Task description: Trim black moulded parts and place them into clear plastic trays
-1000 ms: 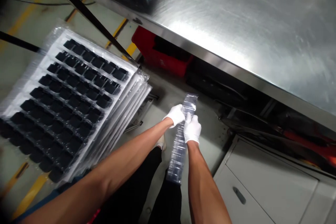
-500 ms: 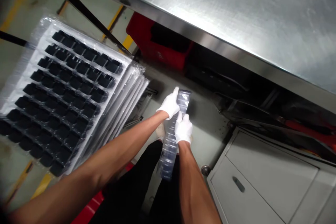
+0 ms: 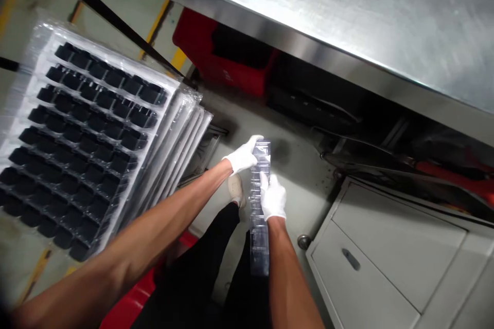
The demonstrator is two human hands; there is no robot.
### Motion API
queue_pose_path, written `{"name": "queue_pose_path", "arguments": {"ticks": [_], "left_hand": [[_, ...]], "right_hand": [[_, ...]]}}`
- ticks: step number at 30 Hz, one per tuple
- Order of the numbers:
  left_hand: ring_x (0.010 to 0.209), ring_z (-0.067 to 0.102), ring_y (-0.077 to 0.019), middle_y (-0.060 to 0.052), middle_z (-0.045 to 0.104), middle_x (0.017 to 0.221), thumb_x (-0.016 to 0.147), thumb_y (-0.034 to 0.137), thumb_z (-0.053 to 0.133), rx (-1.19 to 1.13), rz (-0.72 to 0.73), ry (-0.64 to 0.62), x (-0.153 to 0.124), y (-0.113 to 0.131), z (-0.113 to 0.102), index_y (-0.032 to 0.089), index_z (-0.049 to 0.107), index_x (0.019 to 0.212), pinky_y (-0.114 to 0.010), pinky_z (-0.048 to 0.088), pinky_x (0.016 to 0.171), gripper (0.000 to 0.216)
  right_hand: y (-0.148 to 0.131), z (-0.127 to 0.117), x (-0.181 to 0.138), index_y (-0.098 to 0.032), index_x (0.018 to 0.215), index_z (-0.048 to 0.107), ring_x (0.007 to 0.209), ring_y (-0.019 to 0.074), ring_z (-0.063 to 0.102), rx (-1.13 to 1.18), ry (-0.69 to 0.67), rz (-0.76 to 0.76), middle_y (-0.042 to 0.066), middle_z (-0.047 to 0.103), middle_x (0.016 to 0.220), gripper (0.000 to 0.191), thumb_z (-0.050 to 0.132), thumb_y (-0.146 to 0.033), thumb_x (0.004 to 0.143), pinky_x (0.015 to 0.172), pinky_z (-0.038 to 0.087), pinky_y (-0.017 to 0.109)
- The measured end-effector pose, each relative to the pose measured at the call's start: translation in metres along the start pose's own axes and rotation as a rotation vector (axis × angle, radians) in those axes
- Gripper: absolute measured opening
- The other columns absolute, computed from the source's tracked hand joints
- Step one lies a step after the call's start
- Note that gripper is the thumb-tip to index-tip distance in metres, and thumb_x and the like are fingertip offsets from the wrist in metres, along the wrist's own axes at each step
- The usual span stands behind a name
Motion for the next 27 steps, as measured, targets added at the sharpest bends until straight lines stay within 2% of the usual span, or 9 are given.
{"name": "queue_pose_path", "arguments": {"ticks": [4,8,11,14,16,19,21,24,27], "left_hand": [[0.081,0.065,-0.0162,-0.005,0.067,0.102,0.067,0.001,0.054,-0.081,0.039,-0.021,-0.02,0.006,0.014,0.029,0.028,0.144,-0.021,0.051,0.062,0.087],[0.078,0.065,-0.0162,-0.005,0.068,0.104,0.069,0.006,0.057,-0.114,0.056,-0.017,-0.044,0.011,0.035,0.033,0.024,0.147,-0.024,0.052,0.066,0.089],[0.077,0.066,-0.0189,-0.007,0.07,0.1,0.072,0.009,0.058,-0.112,0.052,-0.014,-0.063,0.017,0.048,0.03,0.021,0.15,-0.028,0.053,0.067,0.089],[0.096,0.067,-0.0231,-0.009,0.067,0.115,0.081,0.021,0.057,-0.115,0.07,0.006,-0.082,0.024,0.062,0.033,0.021,0.151,-0.035,0.054,0.085,0.079],[0.11,0.063,-0.024,-0.009,0.062,0.129,0.086,0.027,0.055,-0.12,0.078,0.024,-0.092,0.027,0.072,0.034,0.023,0.15,-0.037,0.049,0.097,0.073],[0.105,0.065,-0.0236,-0.008,0.065,0.123,0.086,0.029,0.055,-0.143,0.055,0.045,-0.102,0.026,0.084,0.033,0.027,0.149,-0.036,0.052,0.093,0.068],[0.098,0.067,-0.0224,-0.007,0.068,0.115,0.085,0.024,0.056,-0.173,0.038,0.064,-0.105,0.024,0.087,0.033,0.029,0.147,-0.034,0.054,0.088,0.069],[0.099,0.067,-0.0197,-0.005,0.069,0.114,0.081,0.012,0.053,-0.229,0.033,0.105,-0.109,0.02,0.086,0.029,0.031,0.146,-0.029,0.054,0.09,0.071],[0.096,0.067,-0.0184,-0.004,0.07,0.11,0.08,0.01,0.052,-0.255,0.016,0.15,-0.115,0.015,0.083,0.027,0.035,0.142,-0.027,0.054,0.089,0.066]], "right_hand": [[0.001,-0.011,-0.018,-0.019,0.088,0.058,0.059,0.0154,0.048,0.037,0.035,0.048,0.0,0.056,0.068,0.036,0.045,-0.053,0.091,0.064,0.038,0.03],[-0.007,-0.025,-0.036,-0.018,0.105,0.056,0.08,0.0193,0.061,0.184,0.116,0.048,0.006,0.067,0.091,0.029,0.043,-0.038,0.087,0.075,0.046,0.032],[-0.022,-0.042,-0.036,-0.018,0.105,0.053,0.088,0.0179,0.064,0.314,0.182,0.036,0.008,0.068,0.1,0.034,0.037,-0.042,0.088,0.077,0.048,0.027],[-0.035,-0.064,-0.024,-0.02,0.111,0.055,0.087,0.0191,0.063,0.308,0.326,0.085,0.008,0.068,0.104,0.039,0.038,-0.049,0.091,0.076,0.046,0.028],[-0.039,-0.073,-0.017,-0.021,0.094,0.063,0.078,0.0204,0.06,0.262,0.403,0.126,0.007,0.069,0.09,0.038,0.039,-0.051,0.092,0.072,0.042,0.03],[-0.035,-0.077,-0.012,-0.02,0.065,0.06,0.063,0.0188,0.056,0.249,0.468,0.185,0.004,0.064,0.065,0.045,0.042,-0.052,0.091,0.062,0.038,0.03],[-0.028,-0.075,-0.012,-0.02,0.063,0.06,0.061,0.0173,0.056,0.281,0.49,0.207,0.003,0.062,0.062,0.045,0.044,-0.053,0.091,0.059,0.038,0.028],[-0.023,-0.071,-0.014,-0.02,0.063,0.06,0.061,0.0161,0.057,0.309,0.491,0.206,0.002,0.062,0.061,0.047,0.045,-0.055,0.091,0.059,0.039,0.026],[-0.025,-0.066,-0.016,-0.02,0.062,0.061,0.06,0.0162,0.056,0.293,0.467,0.181,0.002,0.062,0.059,0.048,0.045,-0.055,0.091,0.059,0.039,0.027]]}}
Point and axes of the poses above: each hand's wrist, its own x-axis towards the middle knuckle, its own z-axis out of the palm, y = z × x, the point moved 4 cm from there along x, towards the middle knuckle
